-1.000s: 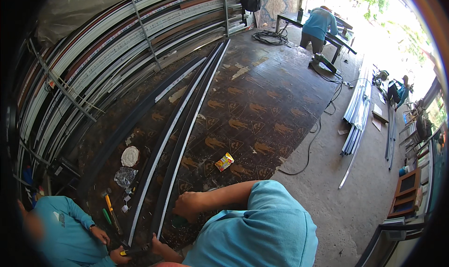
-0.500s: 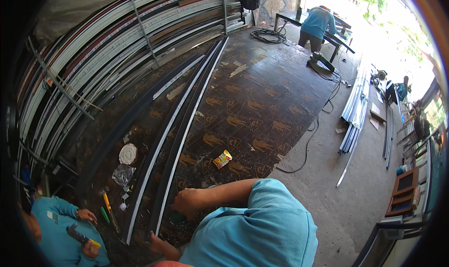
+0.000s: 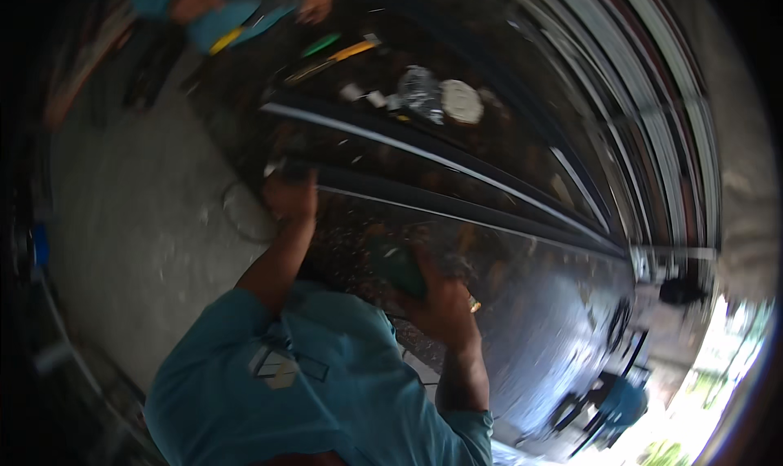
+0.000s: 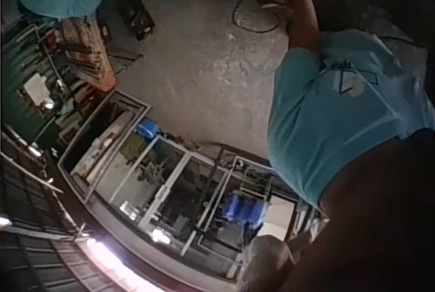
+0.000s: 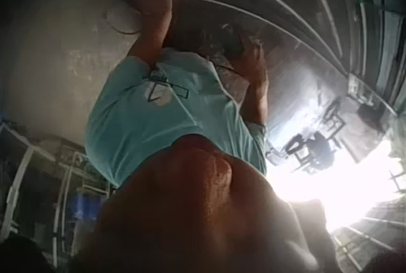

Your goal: The recorder is assembling metal frame components using a screwdriver and an electric drill.

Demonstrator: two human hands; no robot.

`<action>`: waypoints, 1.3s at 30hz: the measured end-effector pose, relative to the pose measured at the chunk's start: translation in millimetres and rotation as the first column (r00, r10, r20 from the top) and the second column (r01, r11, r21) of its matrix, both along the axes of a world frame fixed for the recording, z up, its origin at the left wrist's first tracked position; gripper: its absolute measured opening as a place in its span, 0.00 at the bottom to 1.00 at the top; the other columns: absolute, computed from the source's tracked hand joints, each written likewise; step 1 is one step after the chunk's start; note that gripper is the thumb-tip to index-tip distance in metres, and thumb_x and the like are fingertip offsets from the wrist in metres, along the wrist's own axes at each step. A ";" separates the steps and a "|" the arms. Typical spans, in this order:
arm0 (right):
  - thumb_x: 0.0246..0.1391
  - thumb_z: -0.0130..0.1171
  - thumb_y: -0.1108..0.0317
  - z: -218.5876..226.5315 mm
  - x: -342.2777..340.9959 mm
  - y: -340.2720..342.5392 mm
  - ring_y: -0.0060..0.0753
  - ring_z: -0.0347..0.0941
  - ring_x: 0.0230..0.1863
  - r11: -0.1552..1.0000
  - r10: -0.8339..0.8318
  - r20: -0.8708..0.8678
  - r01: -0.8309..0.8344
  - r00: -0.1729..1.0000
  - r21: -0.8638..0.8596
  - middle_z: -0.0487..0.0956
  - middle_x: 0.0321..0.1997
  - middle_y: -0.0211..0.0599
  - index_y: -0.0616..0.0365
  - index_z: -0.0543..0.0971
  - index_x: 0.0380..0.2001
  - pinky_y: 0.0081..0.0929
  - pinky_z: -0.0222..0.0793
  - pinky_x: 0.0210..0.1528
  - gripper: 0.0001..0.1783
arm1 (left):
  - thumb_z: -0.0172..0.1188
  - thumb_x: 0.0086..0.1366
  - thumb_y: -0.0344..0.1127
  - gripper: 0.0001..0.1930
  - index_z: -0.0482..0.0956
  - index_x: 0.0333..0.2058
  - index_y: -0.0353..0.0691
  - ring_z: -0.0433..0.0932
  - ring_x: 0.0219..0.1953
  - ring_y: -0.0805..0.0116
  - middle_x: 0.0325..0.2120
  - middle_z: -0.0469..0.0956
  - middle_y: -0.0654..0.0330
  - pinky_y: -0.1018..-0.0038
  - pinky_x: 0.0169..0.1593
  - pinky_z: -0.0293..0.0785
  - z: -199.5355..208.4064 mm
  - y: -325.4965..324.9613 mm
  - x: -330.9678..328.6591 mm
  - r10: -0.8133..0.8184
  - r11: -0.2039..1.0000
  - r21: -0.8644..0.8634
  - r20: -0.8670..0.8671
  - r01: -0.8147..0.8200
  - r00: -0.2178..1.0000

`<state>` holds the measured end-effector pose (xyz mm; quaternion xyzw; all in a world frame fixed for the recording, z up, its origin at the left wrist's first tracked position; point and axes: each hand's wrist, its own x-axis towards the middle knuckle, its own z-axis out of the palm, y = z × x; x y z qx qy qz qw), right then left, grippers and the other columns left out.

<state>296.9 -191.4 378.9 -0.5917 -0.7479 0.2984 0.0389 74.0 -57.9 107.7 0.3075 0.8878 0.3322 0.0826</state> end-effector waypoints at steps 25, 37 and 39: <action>0.52 0.63 0.71 -58.4 -152.3 136.1 0.19 0.71 0.23 0.991 -0.087 -0.461 0.028 0.883 -0.133 0.77 0.28 0.35 0.70 0.61 0.62 0.19 0.68 0.23 0.36 | 0.73 0.45 0.47 0.30 0.73 0.47 0.44 0.64 0.52 0.56 0.45 0.68 0.58 0.58 0.52 0.56 43.2 6.3 -16.2 0.202 0.977 -0.151 0.425 -0.151 0.883; 0.45 0.67 0.69 -51.7 -158.1 154.3 0.36 0.77 0.33 0.990 0.130 -0.265 -0.142 0.955 -0.026 0.79 0.37 0.44 0.62 0.65 0.61 0.30 0.73 0.37 0.38 | 0.68 0.48 0.49 0.29 0.73 0.46 0.42 0.64 0.53 0.54 0.47 0.69 0.56 0.57 0.53 0.56 38.6 6.2 -17.8 0.164 0.981 -0.162 0.421 -0.105 0.892; 0.43 0.68 0.68 -47.4 -162.8 161.2 0.45 0.79 0.40 0.955 0.294 -0.138 -0.283 0.946 0.094 0.79 0.42 0.48 0.59 0.65 0.61 0.34 0.74 0.44 0.40 | 0.67 0.49 0.48 0.27 0.73 0.46 0.42 0.64 0.53 0.53 0.47 0.69 0.56 0.57 0.53 0.56 39.2 7.2 -18.3 0.163 0.978 -0.185 0.415 -0.092 0.895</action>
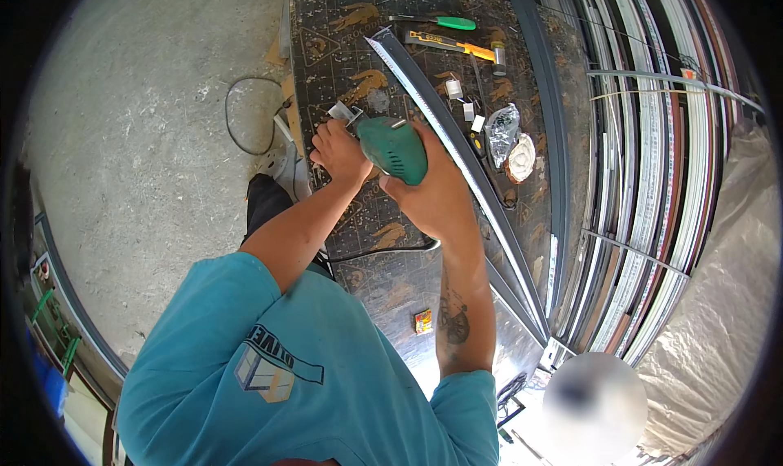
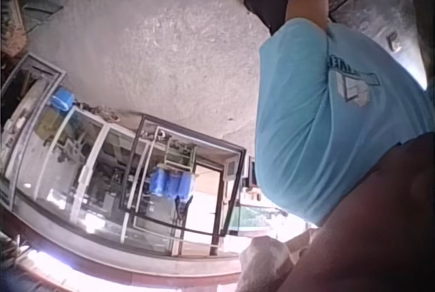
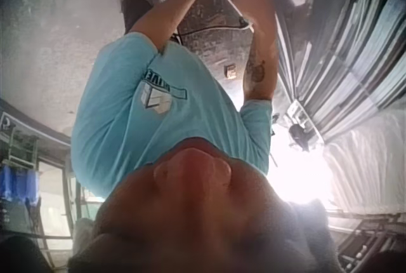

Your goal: The recorder is assembling metal frame components using a screwdriver and an electric drill.

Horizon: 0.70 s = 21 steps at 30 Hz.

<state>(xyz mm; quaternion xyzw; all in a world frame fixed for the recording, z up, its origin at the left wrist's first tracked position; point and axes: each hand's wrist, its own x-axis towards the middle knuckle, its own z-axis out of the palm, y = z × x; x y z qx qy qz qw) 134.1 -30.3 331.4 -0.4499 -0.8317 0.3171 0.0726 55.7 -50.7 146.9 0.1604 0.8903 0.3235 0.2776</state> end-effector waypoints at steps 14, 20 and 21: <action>0.41 0.64 0.71 18.4 -31.3 8.1 0.58 0.79 0.39 0.990 0.066 0.316 -0.022 0.947 -0.139 0.81 0.38 0.54 0.46 0.63 0.62 0.44 0.75 0.40 0.42 | 0.61 0.54 0.39 0.18 0.73 0.43 0.43 0.65 0.48 0.54 0.42 0.68 0.56 0.57 0.51 0.53 -21.9 0.4 4.0 0.053 0.985 0.165 -0.070 -0.041 0.996; 0.38 0.63 0.76 13.9 -29.3 7.4 0.51 0.80 0.40 0.978 0.171 0.374 -0.110 0.911 -0.177 0.80 0.42 0.51 0.50 0.65 0.61 0.39 0.75 0.42 0.41 | 0.61 0.55 0.42 0.19 0.73 0.44 0.43 0.64 0.48 0.55 0.42 0.68 0.57 0.57 0.50 0.53 -27.7 -1.5 5.6 0.007 0.988 0.153 -0.061 0.003 0.998; 0.37 0.61 0.75 11.3 -26.6 9.6 0.55 0.80 0.33 0.995 0.082 0.241 -0.065 0.967 -0.080 0.81 0.38 0.52 0.50 0.65 0.62 0.42 0.76 0.36 0.42 | 0.61 0.54 0.43 0.20 0.73 0.45 0.43 0.64 0.48 0.55 0.42 0.68 0.57 0.56 0.50 0.52 -28.1 -1.7 6.2 0.039 0.981 0.192 -0.083 -0.022 0.996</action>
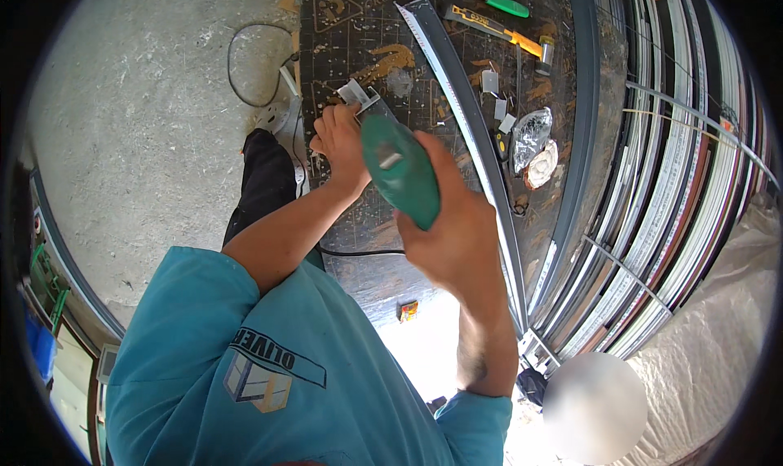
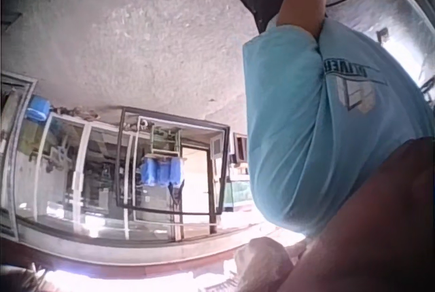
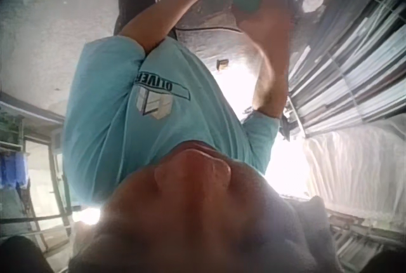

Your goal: The recorder is assembling metal frame components using a screwdriver and an electric drill.

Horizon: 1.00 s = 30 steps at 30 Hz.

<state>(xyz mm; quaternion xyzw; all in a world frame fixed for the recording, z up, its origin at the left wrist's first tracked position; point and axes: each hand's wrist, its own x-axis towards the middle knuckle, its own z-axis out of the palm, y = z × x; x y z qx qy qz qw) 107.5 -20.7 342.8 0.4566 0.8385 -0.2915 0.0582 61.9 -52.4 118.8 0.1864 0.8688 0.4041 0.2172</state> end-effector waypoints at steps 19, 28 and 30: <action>0.35 0.60 0.76 -5.1 7.5 2.2 0.55 0.79 0.34 0.992 0.115 -0.011 -0.114 0.993 0.048 0.81 0.38 0.50 0.46 0.68 0.60 0.41 0.75 0.36 0.41 | 0.62 0.53 0.45 0.23 0.73 0.45 0.42 0.63 0.48 0.54 0.42 0.68 0.57 0.56 0.49 0.51 -5.9 1.4 2.1 -0.004 1.000 0.020 0.004 0.003 1.000; 0.35 0.62 0.77 -1.7 4.0 2.0 0.54 0.79 0.45 0.997 0.080 0.087 -0.078 0.993 -0.026 0.80 0.45 0.50 0.48 0.68 0.60 0.37 0.75 0.47 0.42 | 0.60 0.55 0.43 0.20 0.73 0.46 0.43 0.63 0.48 0.54 0.41 0.68 0.57 0.56 0.49 0.52 -5.5 1.9 2.5 -0.010 1.000 -0.007 -0.031 0.010 0.999; 0.35 0.63 0.77 -2.3 4.5 2.3 0.54 0.79 0.45 0.996 0.083 0.078 -0.080 0.993 -0.031 0.80 0.46 0.49 0.48 0.68 0.60 0.38 0.75 0.47 0.42 | 0.57 0.58 0.40 0.15 0.76 0.43 0.45 0.65 0.48 0.54 0.41 0.70 0.58 0.56 0.49 0.54 -4.0 2.1 2.5 0.025 1.000 0.009 -0.048 -0.025 0.999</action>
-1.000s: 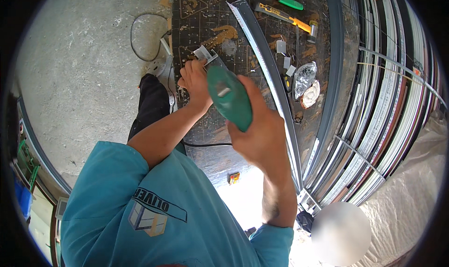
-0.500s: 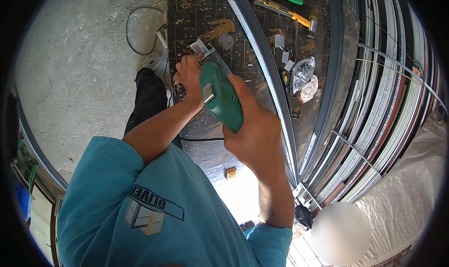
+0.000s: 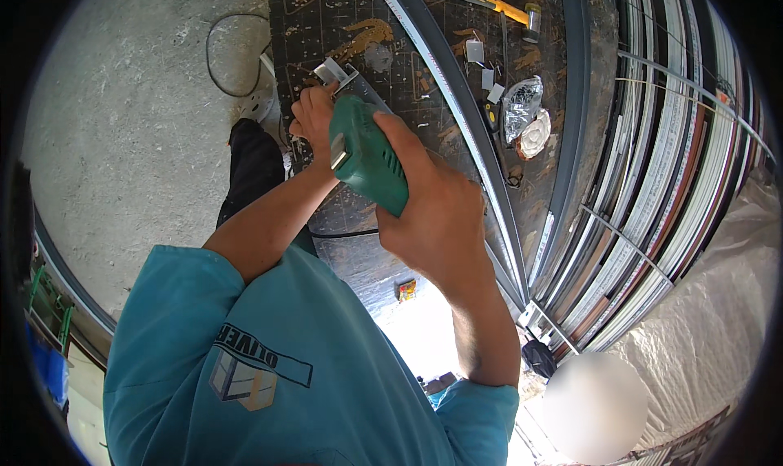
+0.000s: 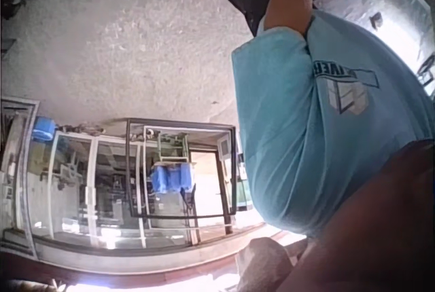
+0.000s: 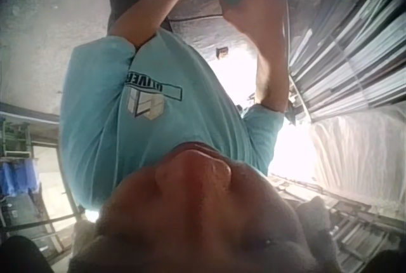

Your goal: The recorder is assembling metal frame components using a screwdriver and an electric drill.

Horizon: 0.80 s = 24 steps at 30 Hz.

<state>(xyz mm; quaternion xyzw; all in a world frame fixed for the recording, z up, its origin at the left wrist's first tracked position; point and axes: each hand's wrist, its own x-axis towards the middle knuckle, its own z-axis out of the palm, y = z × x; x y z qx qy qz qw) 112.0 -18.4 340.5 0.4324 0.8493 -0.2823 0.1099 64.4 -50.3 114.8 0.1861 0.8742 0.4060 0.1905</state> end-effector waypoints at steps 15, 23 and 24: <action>0.34 0.63 0.77 1.0 -2.4 1.9 0.54 0.79 0.46 1.000 0.016 0.024 -0.016 1.000 0.011 0.80 0.47 0.49 0.48 0.68 0.60 0.37 0.75 0.48 0.42 | 0.57 0.57 0.39 0.14 0.77 0.42 0.44 0.65 0.47 0.55 0.40 0.70 0.59 0.57 0.49 0.54 -0.6 0.9 -0.3 0.017 1.000 0.011 0.001 -0.017 1.000; 0.35 0.65 0.78 -5.6 4.0 12.7 0.40 0.77 0.50 0.978 -0.169 -0.050 0.161 0.984 -0.129 0.79 0.49 0.46 0.51 0.68 0.61 0.31 0.71 0.52 0.43 | 0.67 0.49 0.39 0.23 0.73 0.44 0.41 0.63 0.49 0.53 0.43 0.68 0.55 0.57 0.52 0.53 4.0 -0.7 -3.1 0.008 1.000 0.009 0.091 -0.009 0.996; 0.36 0.65 0.78 -6.9 6.5 14.8 0.37 0.76 0.50 0.964 -0.229 -0.107 0.210 0.967 -0.162 0.78 0.49 0.44 0.51 0.68 0.61 0.30 0.70 0.53 0.43 | 0.68 0.47 0.38 0.25 0.73 0.44 0.40 0.63 0.49 0.53 0.43 0.68 0.55 0.57 0.53 0.53 4.6 -1.0 -3.1 0.012 1.000 0.022 0.109 -0.015 0.994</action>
